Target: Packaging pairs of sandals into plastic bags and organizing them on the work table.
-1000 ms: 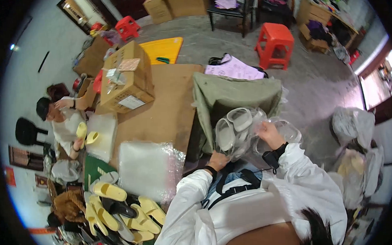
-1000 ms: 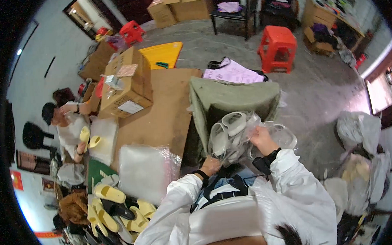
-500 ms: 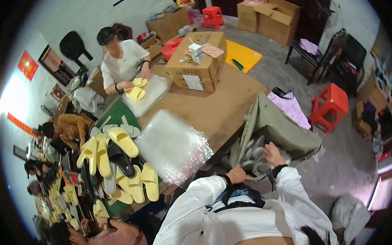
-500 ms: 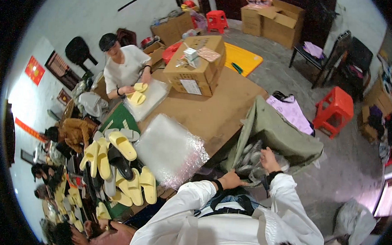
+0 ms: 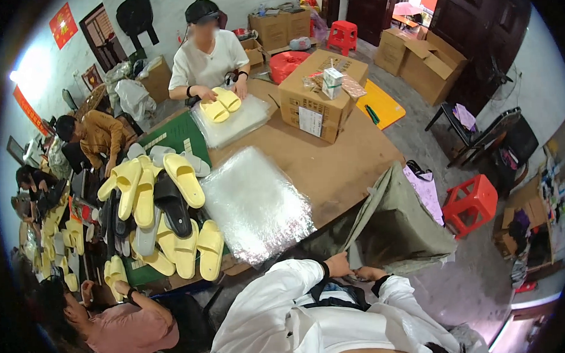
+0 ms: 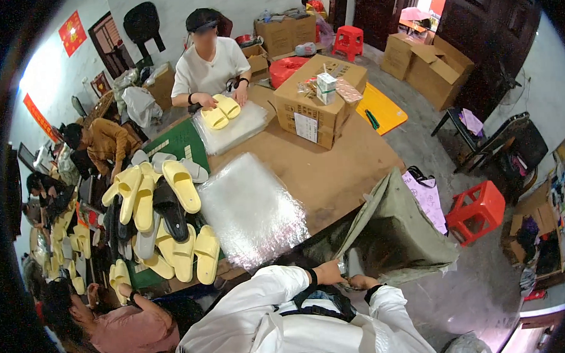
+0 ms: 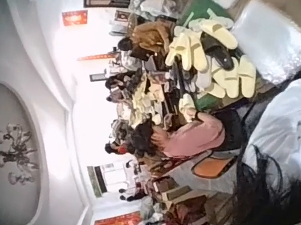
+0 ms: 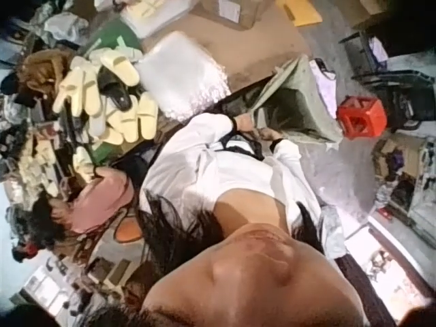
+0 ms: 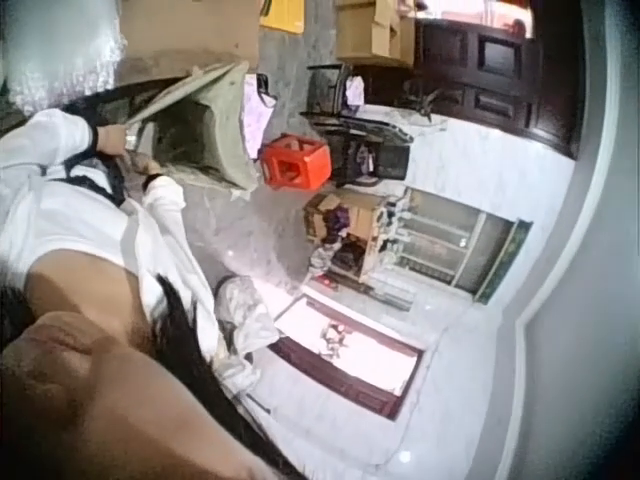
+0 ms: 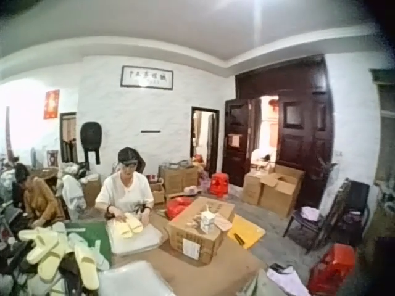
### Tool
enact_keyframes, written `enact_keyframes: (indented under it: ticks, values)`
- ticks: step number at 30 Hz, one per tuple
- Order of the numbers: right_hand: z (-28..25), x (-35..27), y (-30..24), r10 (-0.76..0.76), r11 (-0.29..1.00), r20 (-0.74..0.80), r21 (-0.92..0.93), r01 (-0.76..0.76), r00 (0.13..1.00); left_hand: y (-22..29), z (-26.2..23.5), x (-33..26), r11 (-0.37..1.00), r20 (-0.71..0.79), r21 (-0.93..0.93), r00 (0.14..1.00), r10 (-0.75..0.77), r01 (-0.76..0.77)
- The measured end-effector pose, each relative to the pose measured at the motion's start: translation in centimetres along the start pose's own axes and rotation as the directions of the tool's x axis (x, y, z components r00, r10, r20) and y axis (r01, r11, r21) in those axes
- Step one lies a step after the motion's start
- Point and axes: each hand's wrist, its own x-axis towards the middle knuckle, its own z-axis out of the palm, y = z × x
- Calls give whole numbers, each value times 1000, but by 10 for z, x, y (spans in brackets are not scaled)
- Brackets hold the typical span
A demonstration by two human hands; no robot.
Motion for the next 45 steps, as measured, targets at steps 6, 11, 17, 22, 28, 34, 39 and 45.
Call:
enact_keyframes:
  ticks: [6,11,17,22,28,34,39,45]
  values:
    - [-32,-68,-42,-168,982,-231,41,182,958,-26,15,-17,994,-128,-105,991,-25,11]
    - [-73,-11,-17,-5,998,-578,53,44,816,-83,7,-64,974,-314,-217,939,-137,69]
    - [-140,-85,-188,-46,872,-976,64,486,212,-150,28,-184,595,-38,-620,738,-674,511]
    - [-160,-50,-290,-280,713,-906,25,701,317,-179,3,-300,354,-344,-829,104,-933,434]
    - [-135,-35,-466,-732,565,-492,-51,823,472,-168,-69,-444,-98,-437,-704,-537,-721,704]
    - [-110,-5,-589,-531,556,-234,629,544,814,-118,-61,-531,-747,-170,-312,-808,-564,587]
    - [-101,11,-609,-609,345,-108,856,385,786,-92,-30,-556,-606,-144,-502,-751,-645,617]
    - [-123,-66,-632,-808,164,-13,955,246,589,-85,-8,-565,-440,-297,-686,-775,-558,580]
